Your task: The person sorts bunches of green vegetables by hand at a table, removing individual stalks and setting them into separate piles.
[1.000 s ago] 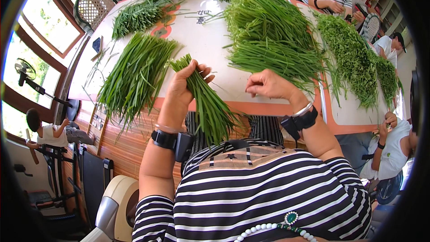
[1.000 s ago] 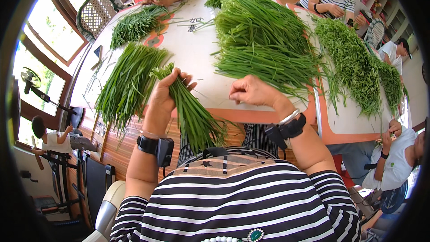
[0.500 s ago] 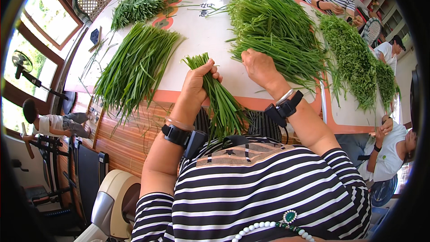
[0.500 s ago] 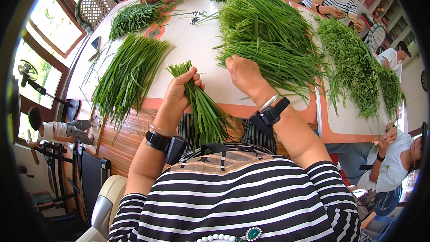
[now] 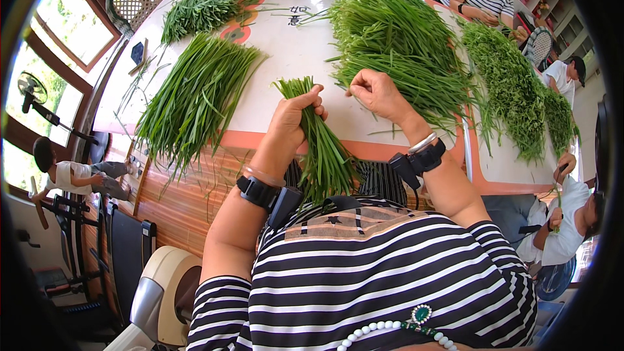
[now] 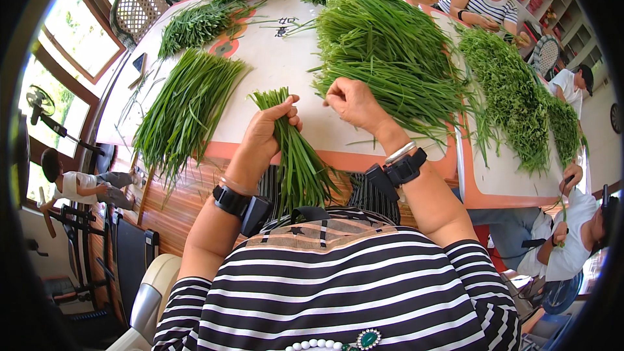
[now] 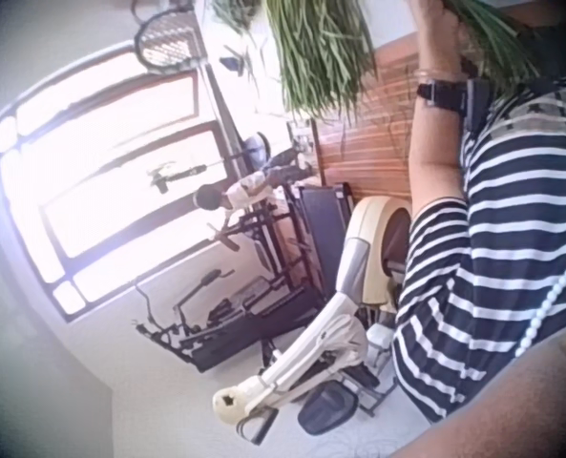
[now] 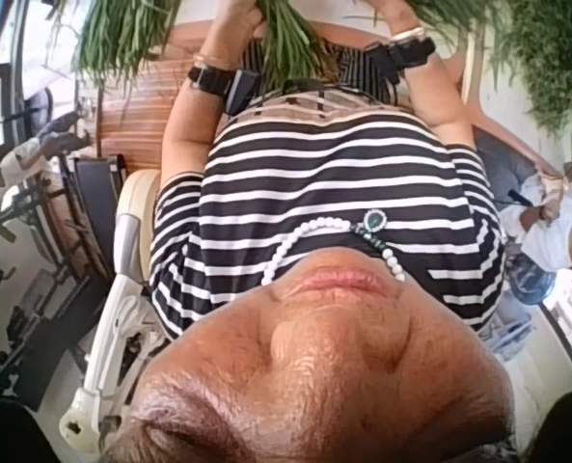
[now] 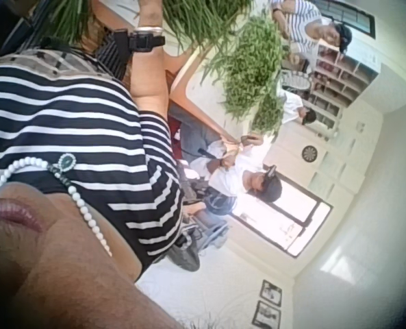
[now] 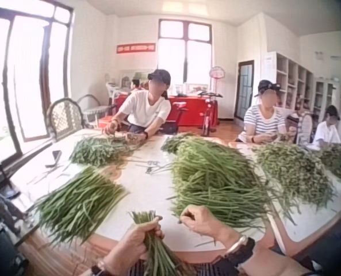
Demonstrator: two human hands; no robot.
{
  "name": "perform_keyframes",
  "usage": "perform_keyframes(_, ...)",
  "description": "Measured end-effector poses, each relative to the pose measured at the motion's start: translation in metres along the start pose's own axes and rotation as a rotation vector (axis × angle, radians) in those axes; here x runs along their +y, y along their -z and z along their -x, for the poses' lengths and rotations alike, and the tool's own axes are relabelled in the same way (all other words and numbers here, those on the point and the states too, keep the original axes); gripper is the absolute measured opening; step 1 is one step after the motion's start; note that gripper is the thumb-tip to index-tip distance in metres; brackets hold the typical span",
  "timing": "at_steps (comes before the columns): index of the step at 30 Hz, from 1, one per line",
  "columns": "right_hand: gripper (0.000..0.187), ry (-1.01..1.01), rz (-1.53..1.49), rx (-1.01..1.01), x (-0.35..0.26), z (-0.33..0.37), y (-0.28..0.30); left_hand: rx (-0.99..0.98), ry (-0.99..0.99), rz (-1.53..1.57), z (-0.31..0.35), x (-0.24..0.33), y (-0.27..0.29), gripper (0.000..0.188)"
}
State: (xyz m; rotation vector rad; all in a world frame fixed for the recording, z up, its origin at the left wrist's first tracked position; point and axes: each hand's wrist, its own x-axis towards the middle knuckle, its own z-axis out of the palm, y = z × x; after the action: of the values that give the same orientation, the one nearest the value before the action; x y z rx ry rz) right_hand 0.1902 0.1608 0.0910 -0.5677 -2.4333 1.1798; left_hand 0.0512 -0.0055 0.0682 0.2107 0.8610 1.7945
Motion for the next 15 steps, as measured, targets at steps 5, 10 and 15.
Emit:
perform_keyframes(5,0.007,0.043,-0.278,-0.111,0.000,0.006,-0.019,0.004,0.026,-0.052,-0.004,-0.011,-0.018,0.017)
perform_keyframes(10,0.015,0.016,-0.289,-0.221,-0.009,0.011,-0.005,0.043,-0.009,-0.014,-0.001,-0.006,-0.009,0.014)
perform_keyframes(15,0.014,0.025,-0.233,-0.393,0.000,0.025,0.002,0.097,-0.044,0.026,0.009,-0.001,-0.014,0.017)
